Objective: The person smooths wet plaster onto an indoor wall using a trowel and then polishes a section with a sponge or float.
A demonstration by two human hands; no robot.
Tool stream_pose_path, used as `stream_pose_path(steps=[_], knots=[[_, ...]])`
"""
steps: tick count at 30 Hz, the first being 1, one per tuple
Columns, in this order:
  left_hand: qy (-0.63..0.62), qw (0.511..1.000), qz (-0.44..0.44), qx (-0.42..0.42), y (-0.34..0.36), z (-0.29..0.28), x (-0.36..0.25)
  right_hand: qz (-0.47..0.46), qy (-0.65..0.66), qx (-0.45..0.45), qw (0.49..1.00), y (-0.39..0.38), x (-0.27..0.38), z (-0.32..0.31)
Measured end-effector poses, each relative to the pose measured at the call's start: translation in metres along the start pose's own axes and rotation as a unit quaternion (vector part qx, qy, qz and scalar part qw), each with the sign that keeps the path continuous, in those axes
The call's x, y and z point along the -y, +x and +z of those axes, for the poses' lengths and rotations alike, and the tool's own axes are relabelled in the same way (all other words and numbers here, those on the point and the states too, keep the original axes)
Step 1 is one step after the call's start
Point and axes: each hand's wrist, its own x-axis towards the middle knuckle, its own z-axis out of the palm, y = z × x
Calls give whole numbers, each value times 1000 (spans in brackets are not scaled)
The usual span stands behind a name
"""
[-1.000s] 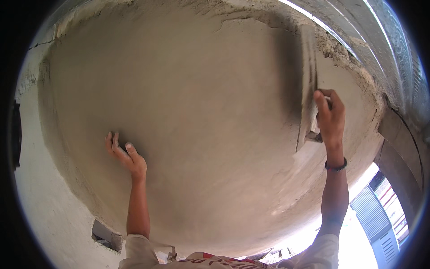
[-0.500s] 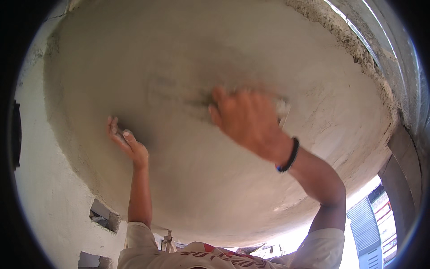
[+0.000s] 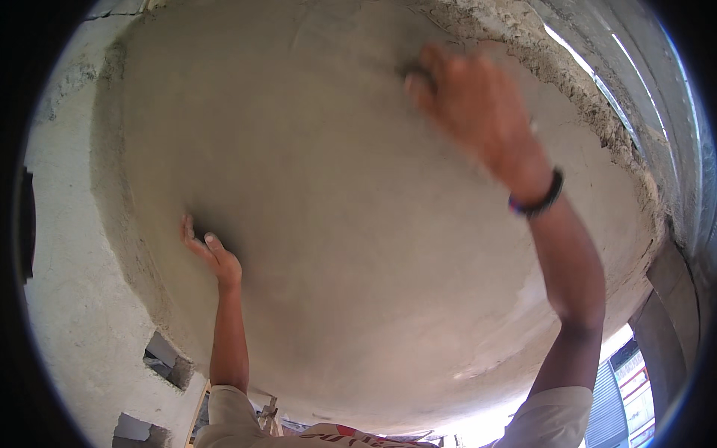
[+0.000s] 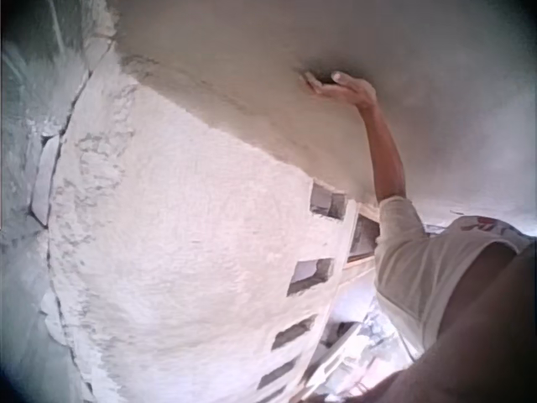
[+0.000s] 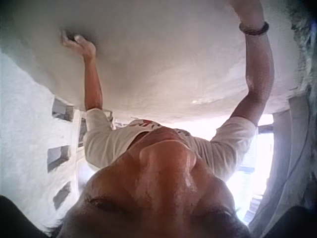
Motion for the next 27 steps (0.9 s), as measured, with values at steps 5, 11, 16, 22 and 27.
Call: stream_pose_path(steps=[5,11,16,22,27], knots=[[95,995,20,14,3,-10,3,-128,99,156,975,-145,81,43],[71,996,61,-13,7,-3,7,-62,152,101,981,-105,28,-6],[73,996,51,1,0,0,2,122,65,3,990,-12,-104,-33],[82,996,35,-4,7,-9,1,33,111,117,986,-93,4,15],[120,992,45,4,2,-6,2,-27,146,228,962,-195,69,30]])
